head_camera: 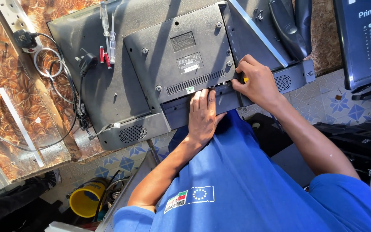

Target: The person removes a metal bracket from a disassembled television chassis and places it on a nearby shelf. They then reposition the television casing and use a screwdriver to tighten screws on the back panel, securing the casing to the main unit.

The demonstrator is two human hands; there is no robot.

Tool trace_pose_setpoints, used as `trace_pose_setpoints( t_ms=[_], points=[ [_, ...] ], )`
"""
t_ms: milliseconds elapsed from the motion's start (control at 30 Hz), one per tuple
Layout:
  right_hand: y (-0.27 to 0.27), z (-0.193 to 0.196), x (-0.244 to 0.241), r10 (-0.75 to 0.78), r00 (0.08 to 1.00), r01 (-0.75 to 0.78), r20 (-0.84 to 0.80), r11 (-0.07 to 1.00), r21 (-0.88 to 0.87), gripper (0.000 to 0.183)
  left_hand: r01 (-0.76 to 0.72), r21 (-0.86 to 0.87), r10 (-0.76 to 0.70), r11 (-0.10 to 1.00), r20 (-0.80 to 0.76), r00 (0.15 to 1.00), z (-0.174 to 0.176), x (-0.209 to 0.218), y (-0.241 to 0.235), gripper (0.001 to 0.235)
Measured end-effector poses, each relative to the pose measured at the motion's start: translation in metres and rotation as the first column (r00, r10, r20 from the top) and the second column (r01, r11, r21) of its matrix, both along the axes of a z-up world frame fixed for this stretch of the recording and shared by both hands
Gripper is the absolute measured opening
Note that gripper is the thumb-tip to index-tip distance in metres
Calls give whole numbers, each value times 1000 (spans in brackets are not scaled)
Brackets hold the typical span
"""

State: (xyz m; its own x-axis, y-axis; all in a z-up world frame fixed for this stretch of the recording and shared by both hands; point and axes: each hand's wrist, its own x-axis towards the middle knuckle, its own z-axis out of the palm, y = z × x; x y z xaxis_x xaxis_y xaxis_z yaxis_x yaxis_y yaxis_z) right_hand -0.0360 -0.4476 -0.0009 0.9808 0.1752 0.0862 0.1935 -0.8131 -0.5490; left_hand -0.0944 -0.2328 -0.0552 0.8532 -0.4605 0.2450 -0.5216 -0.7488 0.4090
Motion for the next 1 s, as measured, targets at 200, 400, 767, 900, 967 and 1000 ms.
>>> trace_pose_setpoints(
  t_ms=[200,400,767,900,967,1000],
  points=[
    [-9,-8,9,38,997,-35,-63,998,55,23,-42,-8,43,999,40,998,6,-6,-3,88],
    [-9,-2,14,60,982,-38,-179,991,126,22,-62,117,53,991,76,996,6,-2,-6,97],
    [-9,4,16,86,976,-62,-198,990,127,23,-15,51,14,999,25,1000,-2,-2,0,90],
    [-9,7,13,70,984,-45,-163,988,148,23,24,-4,-24,1000,51,998,1,-1,4,86],
    [-11,7,10,64,984,-37,-166,986,162,23,34,-35,-31,999,80,996,3,-1,6,85],
    [-11,6,9,59,989,-36,-138,985,168,23,56,-82,-49,995,84,995,5,-1,7,80]
  ],
)
